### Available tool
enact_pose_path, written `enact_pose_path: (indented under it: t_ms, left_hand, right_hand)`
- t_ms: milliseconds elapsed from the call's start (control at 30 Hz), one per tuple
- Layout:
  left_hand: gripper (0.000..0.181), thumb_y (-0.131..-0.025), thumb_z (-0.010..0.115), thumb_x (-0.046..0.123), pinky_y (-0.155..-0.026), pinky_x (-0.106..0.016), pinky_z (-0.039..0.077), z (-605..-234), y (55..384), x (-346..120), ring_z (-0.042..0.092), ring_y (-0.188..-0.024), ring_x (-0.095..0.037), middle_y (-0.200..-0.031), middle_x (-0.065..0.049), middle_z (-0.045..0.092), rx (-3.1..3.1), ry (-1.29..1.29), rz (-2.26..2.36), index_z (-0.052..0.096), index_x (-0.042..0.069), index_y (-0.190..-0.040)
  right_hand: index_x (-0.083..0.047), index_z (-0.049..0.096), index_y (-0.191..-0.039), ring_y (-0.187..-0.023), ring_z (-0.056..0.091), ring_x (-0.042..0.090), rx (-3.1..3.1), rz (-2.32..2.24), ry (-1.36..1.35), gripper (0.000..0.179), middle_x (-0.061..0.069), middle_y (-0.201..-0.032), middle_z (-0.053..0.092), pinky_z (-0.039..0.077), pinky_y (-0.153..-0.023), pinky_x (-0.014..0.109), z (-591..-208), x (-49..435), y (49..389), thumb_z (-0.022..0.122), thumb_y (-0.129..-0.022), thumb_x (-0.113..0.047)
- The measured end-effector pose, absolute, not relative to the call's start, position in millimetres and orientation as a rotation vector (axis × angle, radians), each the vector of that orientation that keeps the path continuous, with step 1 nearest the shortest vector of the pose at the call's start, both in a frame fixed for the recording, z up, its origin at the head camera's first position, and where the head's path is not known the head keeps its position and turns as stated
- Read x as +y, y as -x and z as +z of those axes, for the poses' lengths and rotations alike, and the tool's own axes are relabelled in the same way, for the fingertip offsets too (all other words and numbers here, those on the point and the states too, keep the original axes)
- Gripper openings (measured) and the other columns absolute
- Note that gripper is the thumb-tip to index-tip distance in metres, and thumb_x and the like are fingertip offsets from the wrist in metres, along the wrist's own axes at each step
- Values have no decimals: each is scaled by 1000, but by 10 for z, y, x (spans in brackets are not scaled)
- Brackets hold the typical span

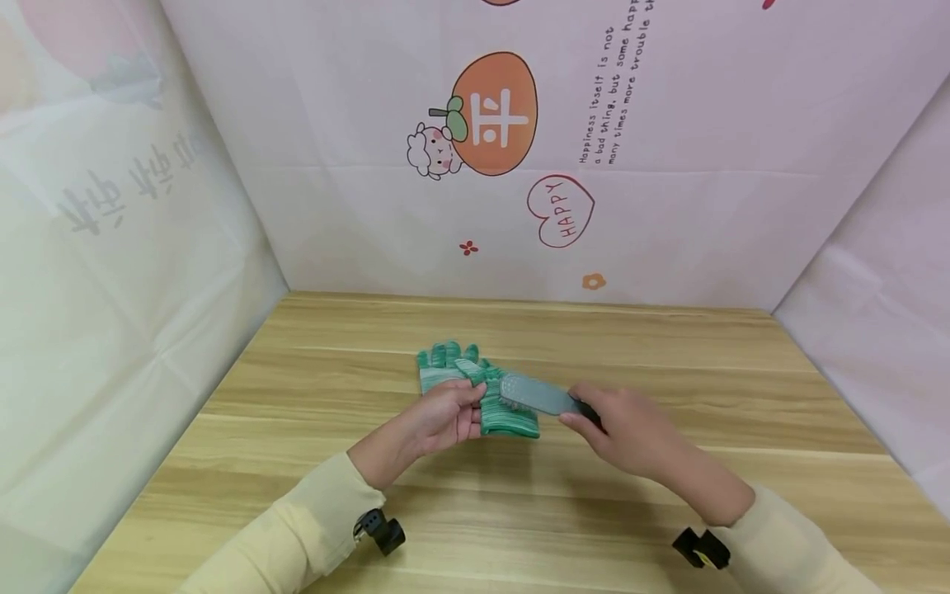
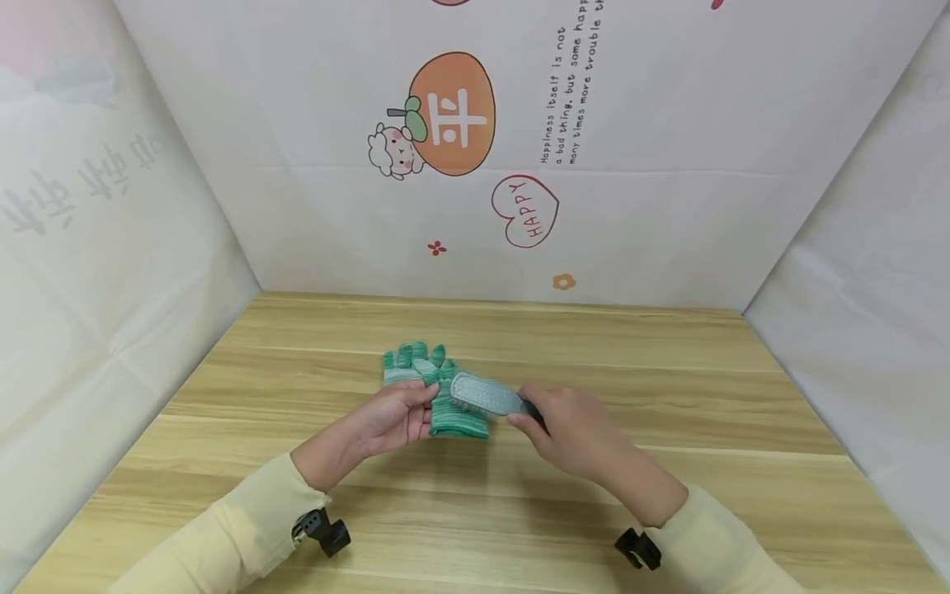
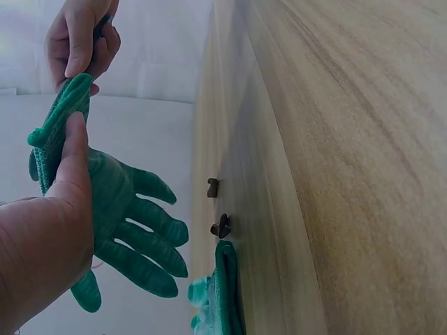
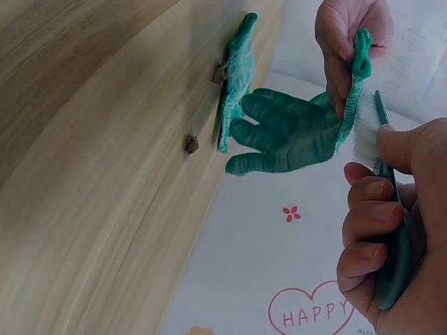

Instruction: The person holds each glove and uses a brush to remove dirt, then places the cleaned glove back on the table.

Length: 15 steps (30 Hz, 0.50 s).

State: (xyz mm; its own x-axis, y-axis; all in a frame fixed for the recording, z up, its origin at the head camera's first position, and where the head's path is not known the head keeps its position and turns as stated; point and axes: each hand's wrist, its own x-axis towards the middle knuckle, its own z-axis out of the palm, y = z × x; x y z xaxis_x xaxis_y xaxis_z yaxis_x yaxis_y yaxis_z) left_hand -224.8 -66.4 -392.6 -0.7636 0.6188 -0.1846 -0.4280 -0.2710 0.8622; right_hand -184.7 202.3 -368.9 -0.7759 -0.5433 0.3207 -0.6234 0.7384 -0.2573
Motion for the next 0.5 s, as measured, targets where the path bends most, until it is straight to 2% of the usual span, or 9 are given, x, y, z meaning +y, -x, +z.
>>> enact_pose_path:
  t_ms: [100, 500]
  left_hand:
    - [21, -108, 30, 10, -74, -28, 54, -3923, 2248, -664, 63, -82, -13, -89, -5, 61, 1318, -250, 2070, 46, 4, -96]
    - [27, -108, 28, 10, -86, -34, 53, -3930, 2250, -711, 67, -92, -17, -99, -8, 68, 1342, -255, 2064, 48, -5, -117]
  right_hand:
    - [-11, 60, -95, -49, 33, 0, -2748, 534, -890, 18, -13, -62, 41, 30, -45, 20, -3689, 2066, 1835, 63, -97, -28]
    - [-8, 61, -100, -51, 34, 1, -2802, 527, -819, 22, -12, -62, 42, 31, -46, 21, -3712, 2202, 1800, 62, -97, -30]
